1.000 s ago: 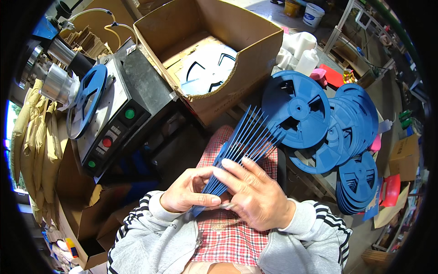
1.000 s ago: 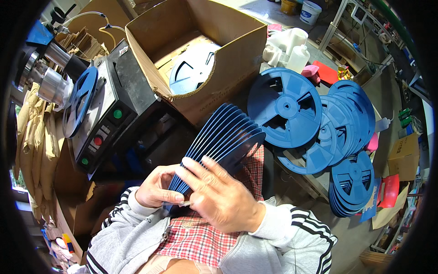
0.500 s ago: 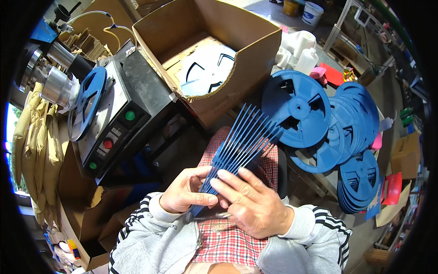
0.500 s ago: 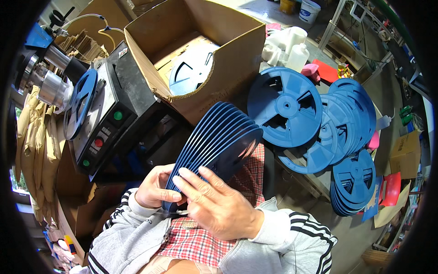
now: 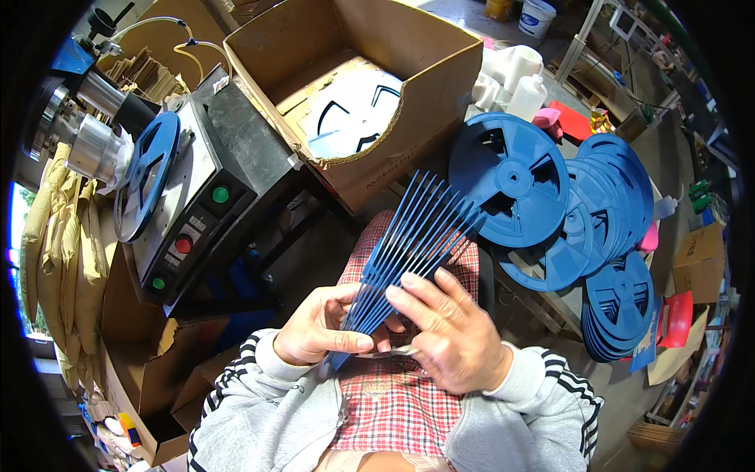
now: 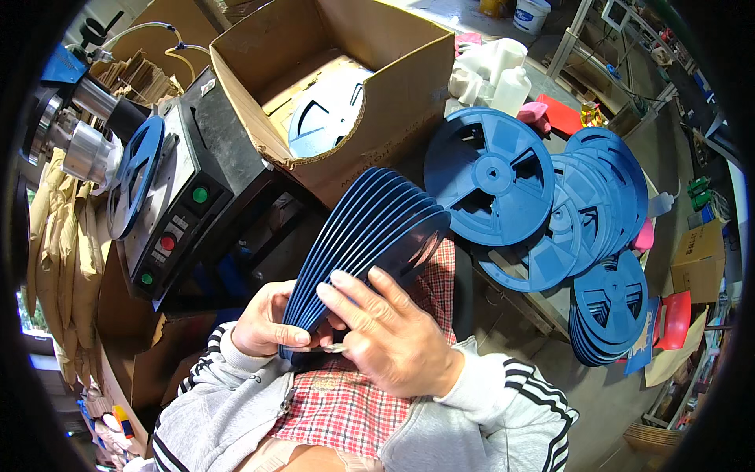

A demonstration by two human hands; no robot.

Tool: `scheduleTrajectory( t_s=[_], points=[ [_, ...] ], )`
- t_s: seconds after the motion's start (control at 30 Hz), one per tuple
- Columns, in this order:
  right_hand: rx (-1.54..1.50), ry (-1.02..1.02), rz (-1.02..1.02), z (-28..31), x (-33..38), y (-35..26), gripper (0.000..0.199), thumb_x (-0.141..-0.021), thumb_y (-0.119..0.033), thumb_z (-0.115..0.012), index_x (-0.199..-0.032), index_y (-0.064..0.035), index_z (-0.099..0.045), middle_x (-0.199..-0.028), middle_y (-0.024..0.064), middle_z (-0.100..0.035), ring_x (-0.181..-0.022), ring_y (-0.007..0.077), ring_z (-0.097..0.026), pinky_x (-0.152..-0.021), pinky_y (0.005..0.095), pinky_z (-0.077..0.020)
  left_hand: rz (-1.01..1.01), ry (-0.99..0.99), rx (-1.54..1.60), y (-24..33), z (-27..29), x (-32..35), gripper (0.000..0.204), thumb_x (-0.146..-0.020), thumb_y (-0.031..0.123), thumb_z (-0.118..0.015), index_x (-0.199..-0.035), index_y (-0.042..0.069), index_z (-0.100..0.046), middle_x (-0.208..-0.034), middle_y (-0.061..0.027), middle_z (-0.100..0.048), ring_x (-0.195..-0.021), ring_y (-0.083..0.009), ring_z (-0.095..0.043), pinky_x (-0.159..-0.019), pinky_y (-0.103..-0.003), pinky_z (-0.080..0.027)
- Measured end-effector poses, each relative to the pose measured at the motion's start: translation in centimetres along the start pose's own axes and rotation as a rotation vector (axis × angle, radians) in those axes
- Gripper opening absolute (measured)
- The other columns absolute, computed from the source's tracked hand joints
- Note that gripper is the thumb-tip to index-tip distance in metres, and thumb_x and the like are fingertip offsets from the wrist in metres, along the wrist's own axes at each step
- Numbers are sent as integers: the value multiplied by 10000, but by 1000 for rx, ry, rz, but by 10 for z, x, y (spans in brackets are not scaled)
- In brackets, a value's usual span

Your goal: The person moves a large cardboard box and places it on a stack, then retrieves blue plastic spools from a box. They inspect the spools by hand, using a small white tool to probe between layers, and wipe one spool with a pink cloth.

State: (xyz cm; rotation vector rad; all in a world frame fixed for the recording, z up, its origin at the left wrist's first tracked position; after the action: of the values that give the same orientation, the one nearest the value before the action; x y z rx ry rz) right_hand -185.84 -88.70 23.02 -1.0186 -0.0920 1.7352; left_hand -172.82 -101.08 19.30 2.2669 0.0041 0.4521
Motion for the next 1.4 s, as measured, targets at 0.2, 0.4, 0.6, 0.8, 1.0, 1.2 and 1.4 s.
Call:
scheduleTrajectory(
  t_s=[0.2,0.4,0.6,0.8,1.0,1.2,1.4],
  points=[
    [26,206,-255,28,3,46,70,-925,-54,-562,-932,-5,-513,-1306,263,-571,-1269,424,-514,-1073,496,-383,-13,67,-65,1,-1,-1,597,-759,49,-785,-1274,-67,-504,-1079,-230,-663,-861,-276,-715,-662,-270,-556],
    [-506,342,-724,46,21,37,93,-963,-45,-534,-1002,32,-570,-711,49,-642,-562,83,-558,-544,204,-432,-26,75,-56,0,0,0,619,-748,57,-797,-1277,-72,-502,-1060,-240,-667,-843,-276,-718,-647,-271,-558],
    [-626,261,-822,40,19,28,351,-979,-61,-511,-1319,24,-542,-662,29,-620,-510,47,-524,-479,194,-403,-35,69,-57,-1,0,-2,613,-749,70,-801,-1269,-73,-508,-1056,-241,-671,-841,-275,-719,-644,-275,-562],
    [-621,221,-805,32,20,30,368,-973,-44,-500,-1335,-10,-560,-718,39,-647,-509,47,-528,-485,198,-425,-25,57,-69,0,-2,-3,608,-768,63,-789,-1289,-65,-502,-1077,-222,-670,-864,-253,-712,-716,-292,-552],
    [-550,200,-750,32,20,29,391,-960,-5,-502,-1347,-15,-554,-744,57,-661,-490,51,-521,-469,195,-422,-13,13,-31,0,-3,-3,583,-808,6,-748,-1326,-58,-488,-1112,-188,-665,-914,-219,-697,-861,-331,-536],
    [-484,138,-712,31,16,22,381,-961,-1,-481,-1333,12,-557,-696,45,-640,-491,46,-521,-480,192,-433,-3,21,-32,1,-3,-5,579,-812,10,-747,-1322,-57,-483,-1115,-189,-662,-918,-224,-698,-855,-328,-540],
    [-450,88,-645,30,13,18,411,-918,46,-527,-1328,32,-552,-807,157,-698,-582,132,-623,-554,269,-501,8,28,-49,2,-2,-6,564,-816,8,-741,-1315,-58,-488,-1112,-192,-661,-921,-225,-697,-854,-327,-544]
  ],
)
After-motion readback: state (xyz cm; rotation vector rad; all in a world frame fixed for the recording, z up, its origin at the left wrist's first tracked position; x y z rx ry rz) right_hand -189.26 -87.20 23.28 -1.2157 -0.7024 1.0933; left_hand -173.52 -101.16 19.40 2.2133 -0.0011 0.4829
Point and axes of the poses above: each hand's wrist, its own x-axis away from the middle knuckle, its own z-axis out of the back of the hand, y = z × x, the point moved 5 cm from there along -x, towards the middle knuckle
